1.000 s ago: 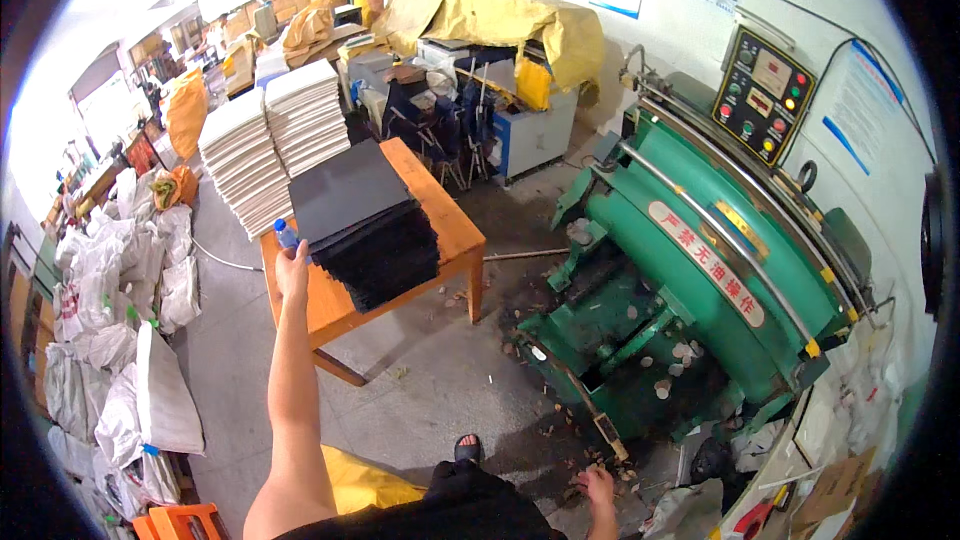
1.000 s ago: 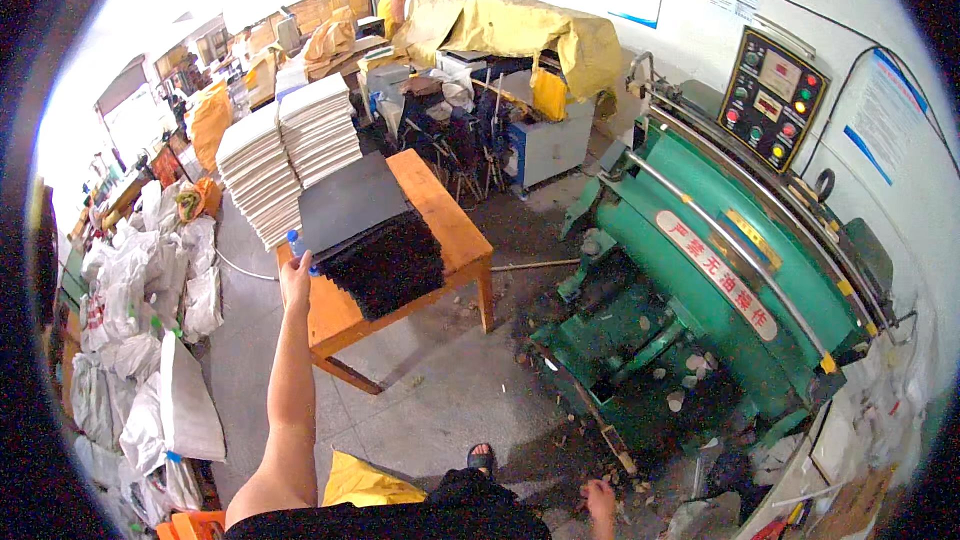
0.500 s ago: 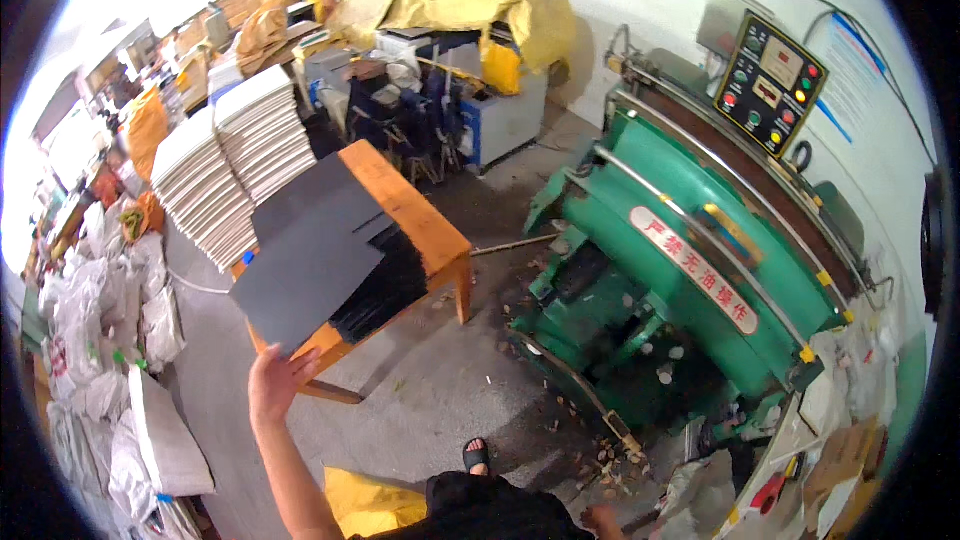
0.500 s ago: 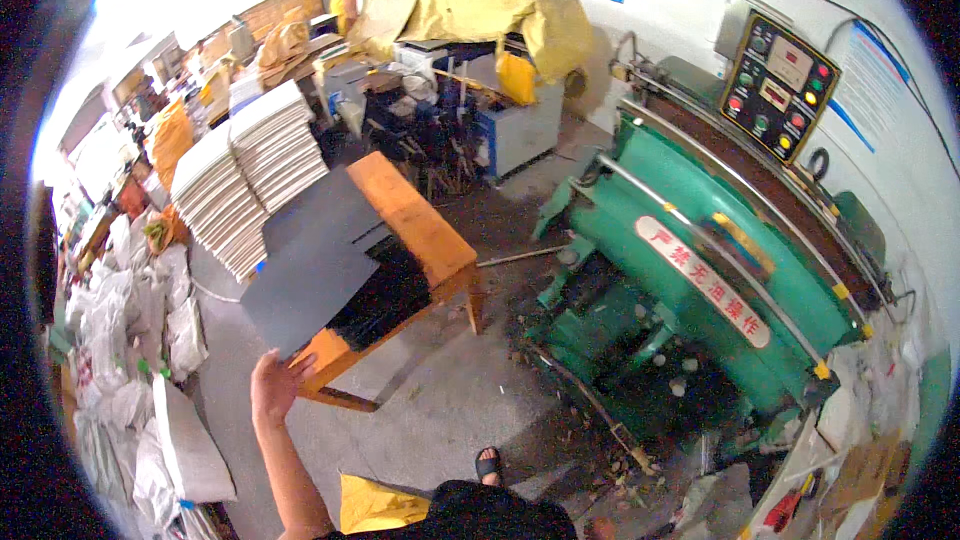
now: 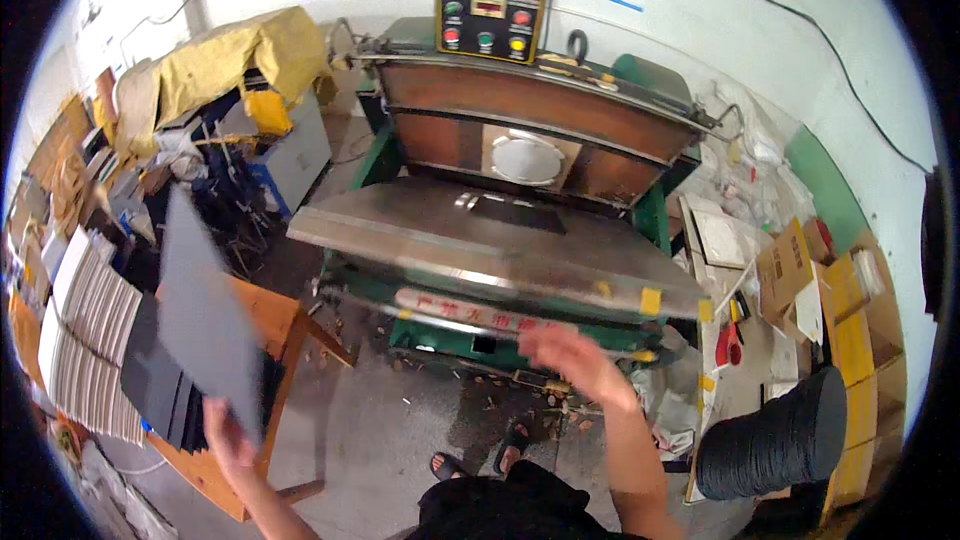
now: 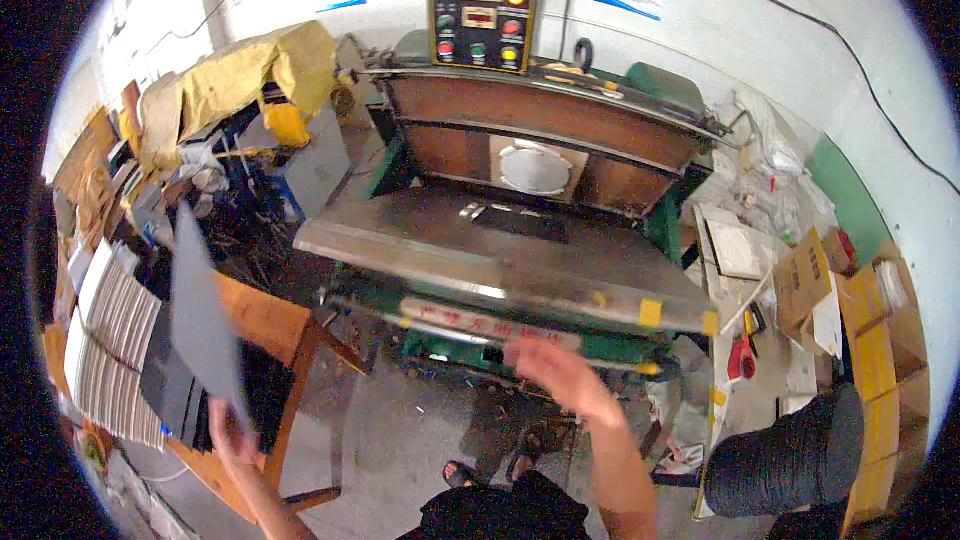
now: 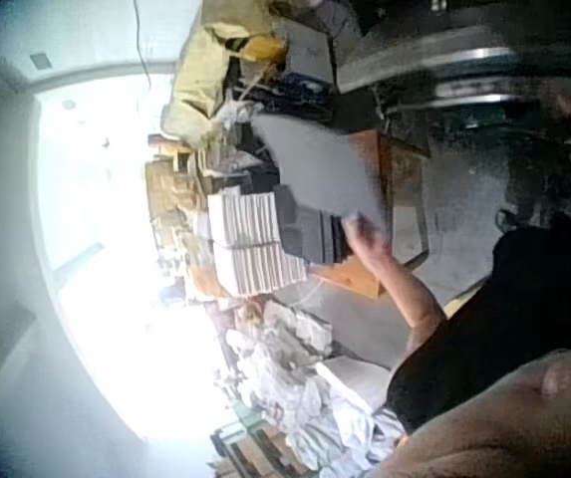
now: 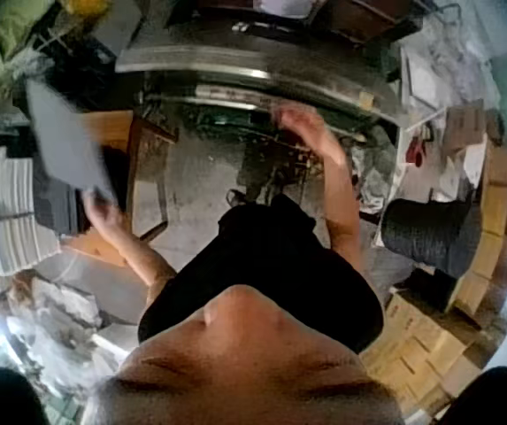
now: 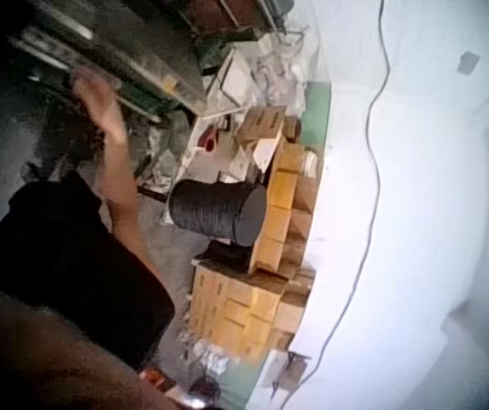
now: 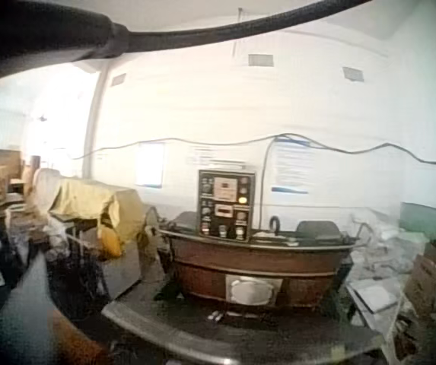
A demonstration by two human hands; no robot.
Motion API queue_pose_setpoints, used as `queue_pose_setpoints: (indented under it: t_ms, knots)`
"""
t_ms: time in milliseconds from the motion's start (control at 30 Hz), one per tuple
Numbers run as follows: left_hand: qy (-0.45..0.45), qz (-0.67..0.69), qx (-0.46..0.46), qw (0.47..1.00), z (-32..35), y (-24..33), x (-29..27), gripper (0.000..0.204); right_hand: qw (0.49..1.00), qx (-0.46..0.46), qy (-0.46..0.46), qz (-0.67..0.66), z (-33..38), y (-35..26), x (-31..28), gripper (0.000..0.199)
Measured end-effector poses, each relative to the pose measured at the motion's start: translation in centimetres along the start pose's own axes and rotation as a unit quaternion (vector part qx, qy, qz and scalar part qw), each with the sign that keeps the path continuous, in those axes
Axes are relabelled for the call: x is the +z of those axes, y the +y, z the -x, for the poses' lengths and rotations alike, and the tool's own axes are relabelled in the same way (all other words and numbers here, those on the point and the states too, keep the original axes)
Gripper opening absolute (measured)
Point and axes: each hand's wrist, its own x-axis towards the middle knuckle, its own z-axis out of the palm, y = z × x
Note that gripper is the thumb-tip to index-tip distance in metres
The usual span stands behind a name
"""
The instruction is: The person places black square and circular sheets onto a metal press machine plate, allows the machine to press them, and then removes the processed sheets.
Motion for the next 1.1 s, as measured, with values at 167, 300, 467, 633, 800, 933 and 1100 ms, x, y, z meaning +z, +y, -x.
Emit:
queue_pose_setpoints:
  t_ms: [167,300,467,633,800,933,1100]
  knots:
    - [-0.104,-0.001,-0.239,0.965,8.0,-12.3,8.3,0.027,0.932,0.107,0.304,-0.166,-9.3,8.6,-13.9,0.044]
    - [-0.131,-0.006,-0.376,0.917,14.2,-15.6,13.6,0.037,0.872,0.224,0.409,-0.147,-15.2,16.3,-17.8,0.039]
    - [-0.103,0.006,-0.401,0.91,17.0,-18.1,14.9,0.038,0.844,0.315,0.411,-0.14,-21.0,18.7,-17.5,0.026]
    - [-0.063,-0.04,-0.4,0.914,17.8,-19.7,16.2,0.034,0.847,0.398,0.297,-0.187,-22.6,17.9,-19.3,0.024]
    - [-0.084,-0.039,-0.443,0.892,16.9,-21.7,18.5,0.027,0.856,0.41,0.258,-0.181,-25.0,21.0,-21.7,0.044]
    - [-0.133,-0.056,-0.442,0.885,16.2,-22.1,19.3,0.033,0.861,0.342,0.283,-0.249,-26.7,22.2,-21.4,0.035]
    - [-0.122,-0.036,-0.469,0.874,14.3,-23.8,18.8,0.035,0.843,0.313,0.236,-0.367,-25.5,21.1,-21.0,0.034]
